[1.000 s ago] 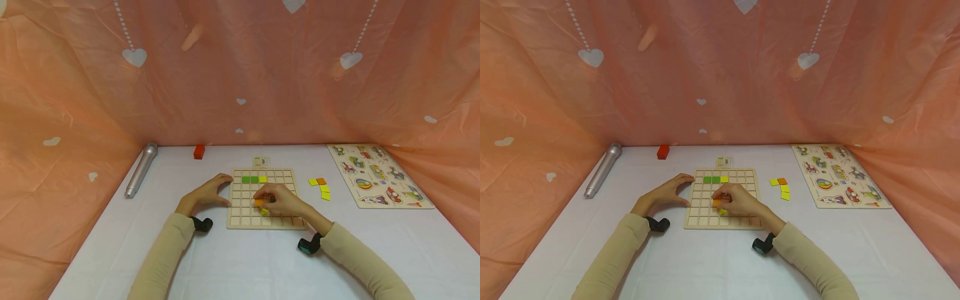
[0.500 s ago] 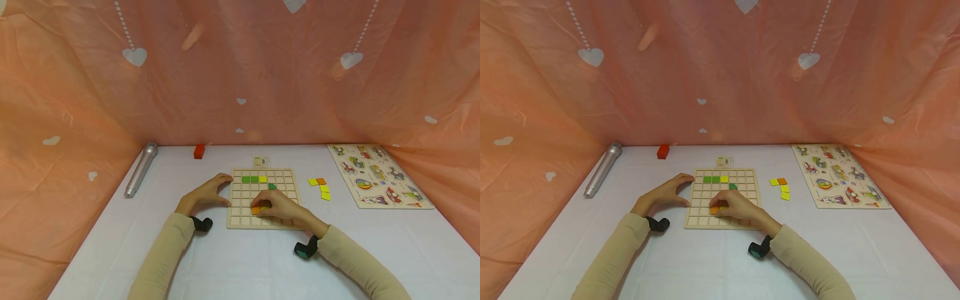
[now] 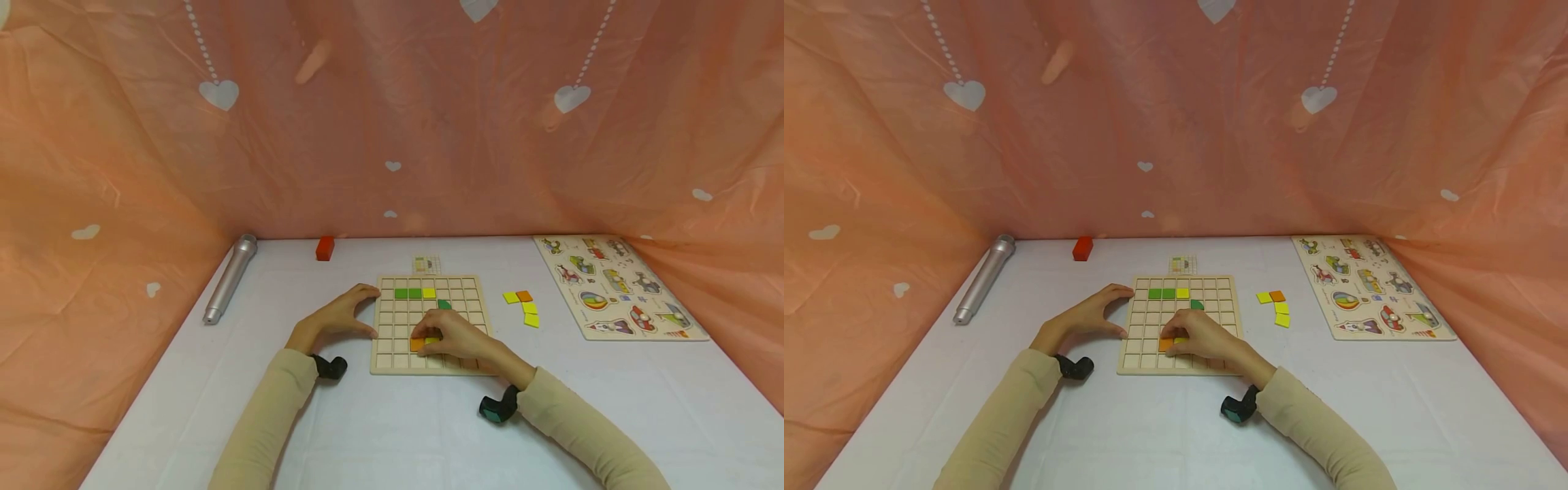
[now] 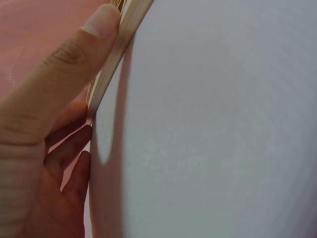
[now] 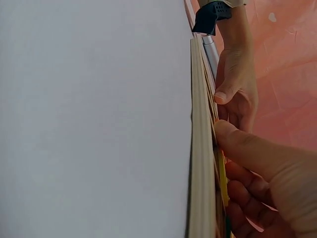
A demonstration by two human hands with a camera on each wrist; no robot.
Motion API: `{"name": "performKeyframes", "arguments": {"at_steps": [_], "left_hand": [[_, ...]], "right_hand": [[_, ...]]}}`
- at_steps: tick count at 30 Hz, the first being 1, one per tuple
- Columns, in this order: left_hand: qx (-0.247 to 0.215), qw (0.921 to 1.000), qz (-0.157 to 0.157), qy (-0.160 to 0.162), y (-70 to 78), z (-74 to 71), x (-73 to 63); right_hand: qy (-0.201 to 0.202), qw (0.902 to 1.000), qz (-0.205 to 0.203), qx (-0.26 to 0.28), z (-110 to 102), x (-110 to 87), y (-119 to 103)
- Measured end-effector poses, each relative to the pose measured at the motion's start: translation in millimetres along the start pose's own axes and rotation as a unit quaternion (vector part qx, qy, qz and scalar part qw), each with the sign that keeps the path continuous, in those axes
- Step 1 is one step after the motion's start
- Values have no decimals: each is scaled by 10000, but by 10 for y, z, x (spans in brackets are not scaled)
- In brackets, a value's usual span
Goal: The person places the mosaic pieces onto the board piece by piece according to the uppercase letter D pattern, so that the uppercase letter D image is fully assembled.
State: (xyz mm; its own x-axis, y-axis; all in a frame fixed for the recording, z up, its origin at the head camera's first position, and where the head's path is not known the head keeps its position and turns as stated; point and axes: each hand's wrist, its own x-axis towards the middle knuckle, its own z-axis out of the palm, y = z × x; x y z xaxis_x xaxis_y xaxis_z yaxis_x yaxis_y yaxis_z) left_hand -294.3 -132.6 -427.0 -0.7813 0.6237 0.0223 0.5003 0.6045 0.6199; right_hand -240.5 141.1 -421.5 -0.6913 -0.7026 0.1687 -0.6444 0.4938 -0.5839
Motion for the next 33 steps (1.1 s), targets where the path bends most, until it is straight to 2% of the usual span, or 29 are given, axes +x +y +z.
{"name": "performKeyframes", "arguments": {"at_steps": [6, 11, 17, 21, 28, 33], "left_hand": [[27, 10000, 6, 12, -5, 4, 3], [-2, 10000, -8, 3, -1, 1, 6], [35, 10000, 38, 17, -9, -5, -8], [63, 10000, 25, 7, -11, -5, -6], [2, 10000, -39, -36, -12, 2, -2], [-16, 10000, -28, -53, -11, 1, 4]], "right_hand": [[151, 9998, -137, 42, -22, 2, 17], [784, 9961, -229, 328, -193, -34, 138], [1666, 9843, 276, 521, -567, -208, 403], [2085, 9750, 624, 443, -795, -390, 608], [2234, 9659, 1118, 685, -1061, -687, 882], [2029, 9655, 1486, 683, -1130, -836, 977]]}}
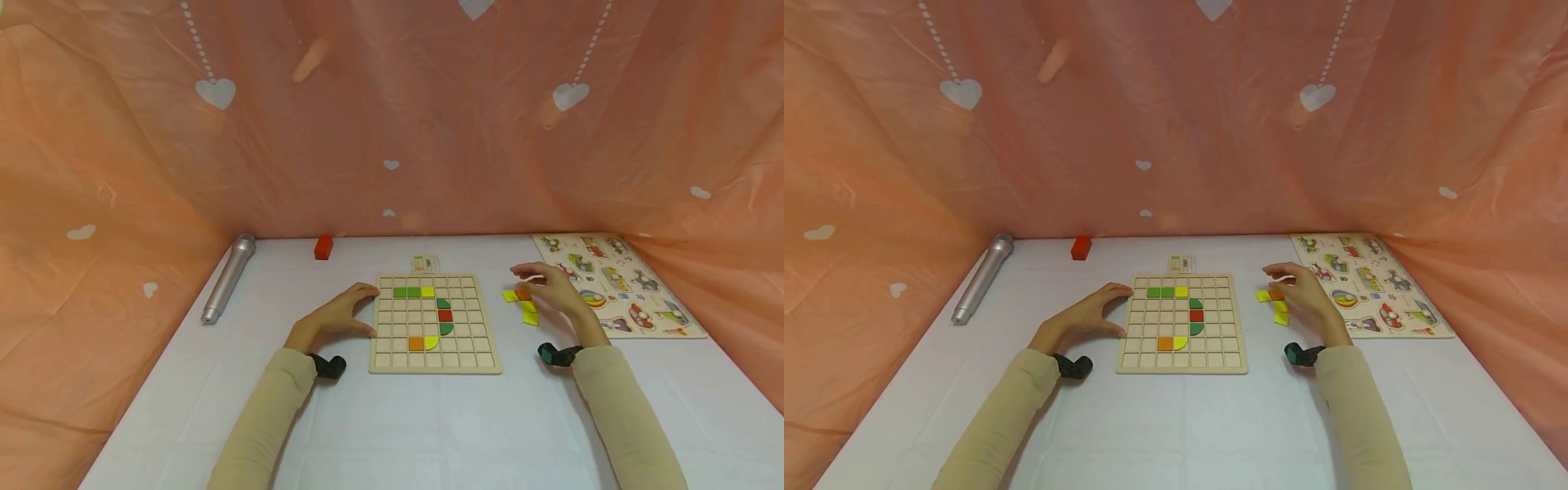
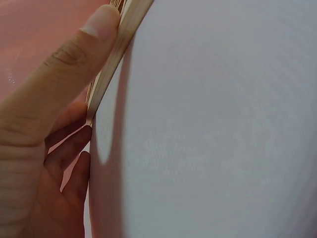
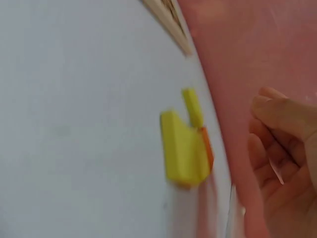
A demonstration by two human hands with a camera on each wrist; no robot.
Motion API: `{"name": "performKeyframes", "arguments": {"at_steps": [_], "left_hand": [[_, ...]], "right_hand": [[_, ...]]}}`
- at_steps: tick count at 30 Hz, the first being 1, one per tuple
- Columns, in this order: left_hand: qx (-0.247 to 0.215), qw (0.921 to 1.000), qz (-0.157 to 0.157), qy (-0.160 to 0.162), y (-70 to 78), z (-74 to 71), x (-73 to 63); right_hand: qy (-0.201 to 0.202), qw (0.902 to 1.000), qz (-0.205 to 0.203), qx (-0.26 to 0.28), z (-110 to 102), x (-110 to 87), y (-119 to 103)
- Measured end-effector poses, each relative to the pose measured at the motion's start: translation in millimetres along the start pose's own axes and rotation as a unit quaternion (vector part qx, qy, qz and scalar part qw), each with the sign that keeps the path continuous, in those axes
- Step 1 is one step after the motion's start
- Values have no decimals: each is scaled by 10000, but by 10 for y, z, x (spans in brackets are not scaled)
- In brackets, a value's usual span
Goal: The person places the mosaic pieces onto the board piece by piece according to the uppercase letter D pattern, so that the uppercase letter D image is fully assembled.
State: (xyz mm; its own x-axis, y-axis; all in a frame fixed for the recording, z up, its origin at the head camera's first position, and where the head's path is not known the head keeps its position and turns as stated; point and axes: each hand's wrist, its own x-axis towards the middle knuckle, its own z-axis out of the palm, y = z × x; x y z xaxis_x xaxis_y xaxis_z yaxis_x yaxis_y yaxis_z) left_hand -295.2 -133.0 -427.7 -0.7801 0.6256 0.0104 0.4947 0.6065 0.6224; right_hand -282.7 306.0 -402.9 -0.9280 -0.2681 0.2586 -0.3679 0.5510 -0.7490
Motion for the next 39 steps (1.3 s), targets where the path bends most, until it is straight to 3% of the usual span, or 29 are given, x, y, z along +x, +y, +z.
{"name": "performKeyframes", "arguments": {"at_steps": [6, 13, 18, 23, 31, 34, 39], "left_hand": [[-10, 10000, 53, 19, -18, 2, 3], [-16, 10000, 22, 29, -15, 5, 4], [37, 9999, 112, 56, 9, -3, 1], [6, 10000, 50, 30, 8, -3, 1], [-9, 10000, 27, 15, 14, 0, -6], [-21, 10000, 3, 4, 20, -1, -5], [-16, 10000, 1, 18, 27, -5, 0]], "right_hand": [[-456, 9951, 802, -342, -66, -58, 130], [-845, 9930, 789, -222, -79, -69, 240], [-819, 9939, 712, -195, -46, -62, 243], [-681, 9935, 714, -574, 3, -47, 240], [-524, 9887, 1003, -981, 45, -5, 177], [-279, 9904, 776, -1109, 91, 23, 78], [17, 9943, -89, -1064, 304, 128, -215]]}}
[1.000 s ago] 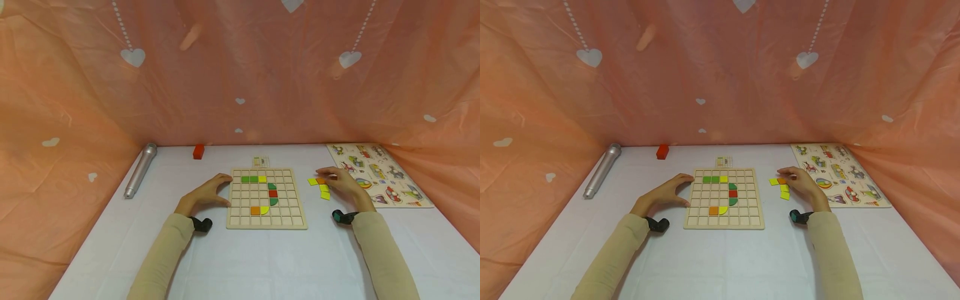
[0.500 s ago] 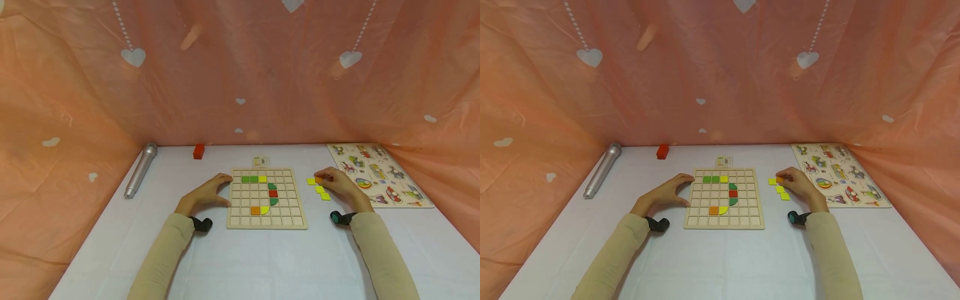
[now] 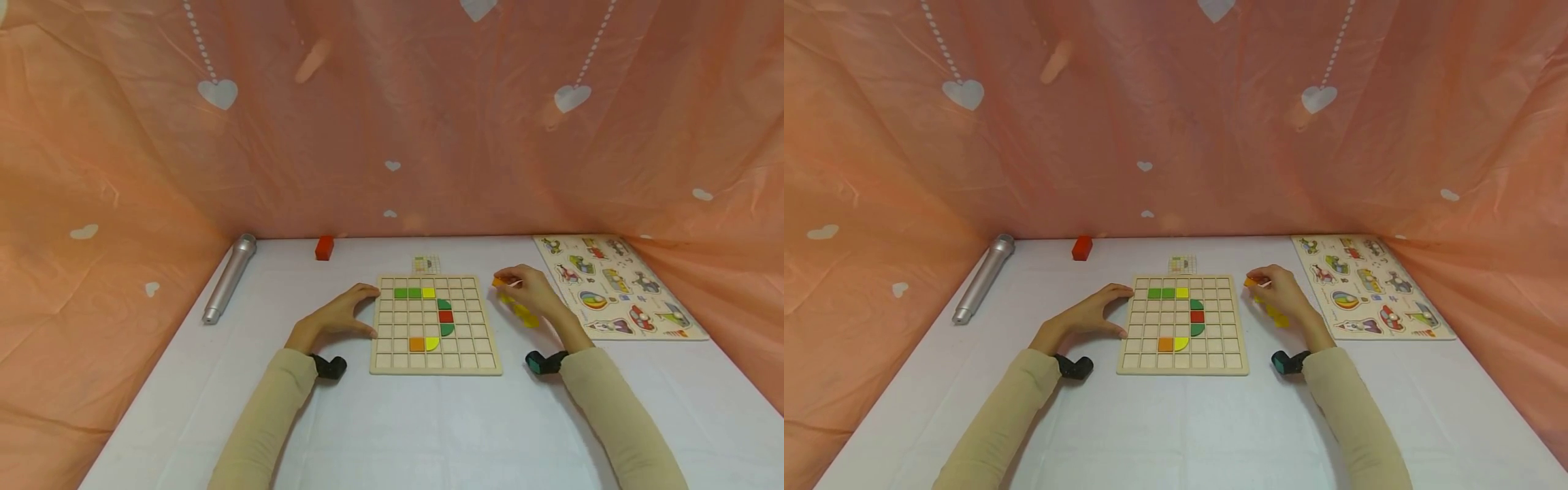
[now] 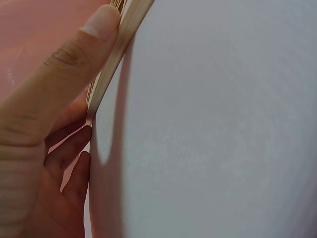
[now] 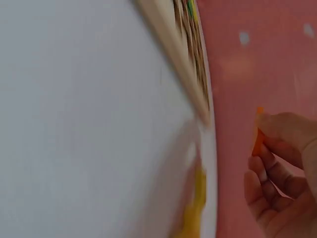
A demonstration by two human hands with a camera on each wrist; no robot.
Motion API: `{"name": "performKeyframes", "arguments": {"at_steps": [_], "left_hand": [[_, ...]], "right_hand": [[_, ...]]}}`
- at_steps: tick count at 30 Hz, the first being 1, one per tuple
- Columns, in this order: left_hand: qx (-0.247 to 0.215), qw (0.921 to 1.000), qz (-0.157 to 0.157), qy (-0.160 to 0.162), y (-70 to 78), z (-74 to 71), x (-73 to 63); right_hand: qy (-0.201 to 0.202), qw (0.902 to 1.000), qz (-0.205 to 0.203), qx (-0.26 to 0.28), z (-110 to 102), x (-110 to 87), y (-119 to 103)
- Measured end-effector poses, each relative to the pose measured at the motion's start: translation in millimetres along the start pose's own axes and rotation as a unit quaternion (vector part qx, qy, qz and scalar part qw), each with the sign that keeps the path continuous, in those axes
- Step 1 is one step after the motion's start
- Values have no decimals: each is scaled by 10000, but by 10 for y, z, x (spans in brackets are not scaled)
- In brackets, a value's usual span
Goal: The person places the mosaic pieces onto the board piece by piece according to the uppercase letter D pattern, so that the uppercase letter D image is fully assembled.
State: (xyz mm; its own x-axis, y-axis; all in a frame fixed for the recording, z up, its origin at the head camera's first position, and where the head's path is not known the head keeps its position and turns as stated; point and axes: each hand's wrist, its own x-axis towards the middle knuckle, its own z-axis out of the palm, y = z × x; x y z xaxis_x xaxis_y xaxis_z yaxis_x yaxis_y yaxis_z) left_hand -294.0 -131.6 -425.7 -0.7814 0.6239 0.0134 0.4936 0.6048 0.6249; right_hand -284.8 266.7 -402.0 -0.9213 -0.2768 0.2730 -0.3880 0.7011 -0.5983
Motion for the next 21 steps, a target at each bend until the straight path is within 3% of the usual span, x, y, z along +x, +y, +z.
{"name": "performKeyframes", "arguments": {"at_steps": [7, 10, 15, 21], "left_hand": [[-6, 9999, 96, 43, -4, 0, -5], [-25, 9999, 93, 48, -17, 4, 1], [-24, 9999, 92, 56, -31, 7, 7], [31, 9999, 138, 29, -30, 4, 7]], "right_hand": [[-211, 9934, -1107, 197, 418, 98, -573], [-368, 9890, -1392, 348, 596, 89, -787], [-574, 9836, -1569, 682, 834, 48, -1032], [-940, 9805, -1509, 833, 1031, 6, -1150]]}}
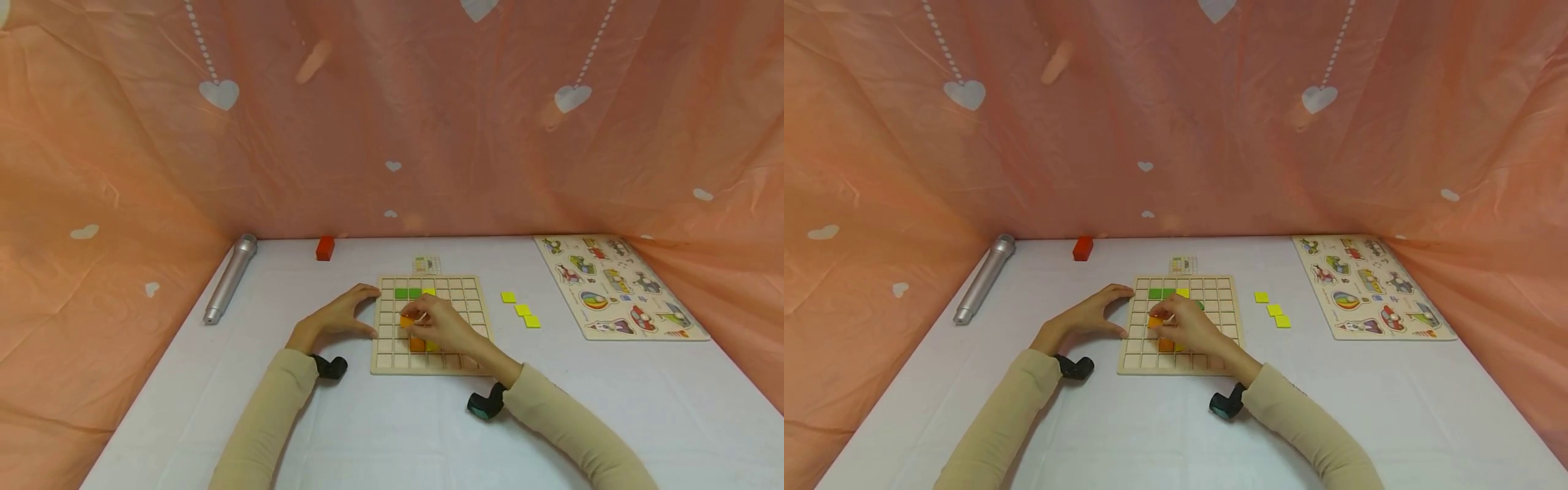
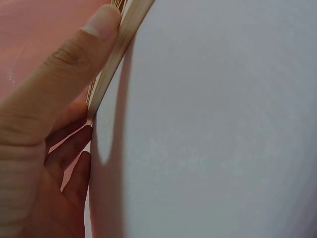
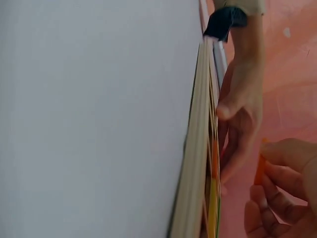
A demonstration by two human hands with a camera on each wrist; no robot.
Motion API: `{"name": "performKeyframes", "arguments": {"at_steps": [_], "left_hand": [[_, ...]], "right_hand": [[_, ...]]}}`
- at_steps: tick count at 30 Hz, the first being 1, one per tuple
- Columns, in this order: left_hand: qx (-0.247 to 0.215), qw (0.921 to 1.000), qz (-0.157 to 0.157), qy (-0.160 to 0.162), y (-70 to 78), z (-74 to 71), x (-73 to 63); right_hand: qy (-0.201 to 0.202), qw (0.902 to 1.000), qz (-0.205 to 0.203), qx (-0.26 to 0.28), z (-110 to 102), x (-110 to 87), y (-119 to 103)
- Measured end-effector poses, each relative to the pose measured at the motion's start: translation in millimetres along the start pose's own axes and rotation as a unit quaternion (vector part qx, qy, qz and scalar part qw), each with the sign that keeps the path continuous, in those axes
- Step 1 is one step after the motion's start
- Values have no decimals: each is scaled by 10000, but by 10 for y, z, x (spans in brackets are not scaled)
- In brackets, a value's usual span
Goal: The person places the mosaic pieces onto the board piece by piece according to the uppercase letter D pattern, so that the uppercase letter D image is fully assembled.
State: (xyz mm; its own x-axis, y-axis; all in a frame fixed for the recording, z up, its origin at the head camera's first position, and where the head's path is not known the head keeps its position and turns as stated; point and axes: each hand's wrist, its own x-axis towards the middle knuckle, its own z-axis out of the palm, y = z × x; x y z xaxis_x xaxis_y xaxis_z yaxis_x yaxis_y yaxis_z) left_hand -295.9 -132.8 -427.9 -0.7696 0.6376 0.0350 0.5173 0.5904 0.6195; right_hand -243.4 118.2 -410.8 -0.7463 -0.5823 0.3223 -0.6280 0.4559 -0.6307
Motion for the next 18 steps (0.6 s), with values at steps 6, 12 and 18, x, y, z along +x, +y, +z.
{"name": "performKeyframes", "arguments": {"at_steps": [6, 12, 18], "left_hand": [[-25, 10000, -26, 10, -6, 0, -1], [-36, 10000, 8, 20, -19, 4, 0], [-6, 10000, -92, -14, -7, 3, -4]], "right_hand": [[-288, 9994, 27, -197, 96, -7, -21], [-617, 9972, 79, -404, 152, -30, -29], [-620, 9967, 34, -530, 192, -39, -5]]}}
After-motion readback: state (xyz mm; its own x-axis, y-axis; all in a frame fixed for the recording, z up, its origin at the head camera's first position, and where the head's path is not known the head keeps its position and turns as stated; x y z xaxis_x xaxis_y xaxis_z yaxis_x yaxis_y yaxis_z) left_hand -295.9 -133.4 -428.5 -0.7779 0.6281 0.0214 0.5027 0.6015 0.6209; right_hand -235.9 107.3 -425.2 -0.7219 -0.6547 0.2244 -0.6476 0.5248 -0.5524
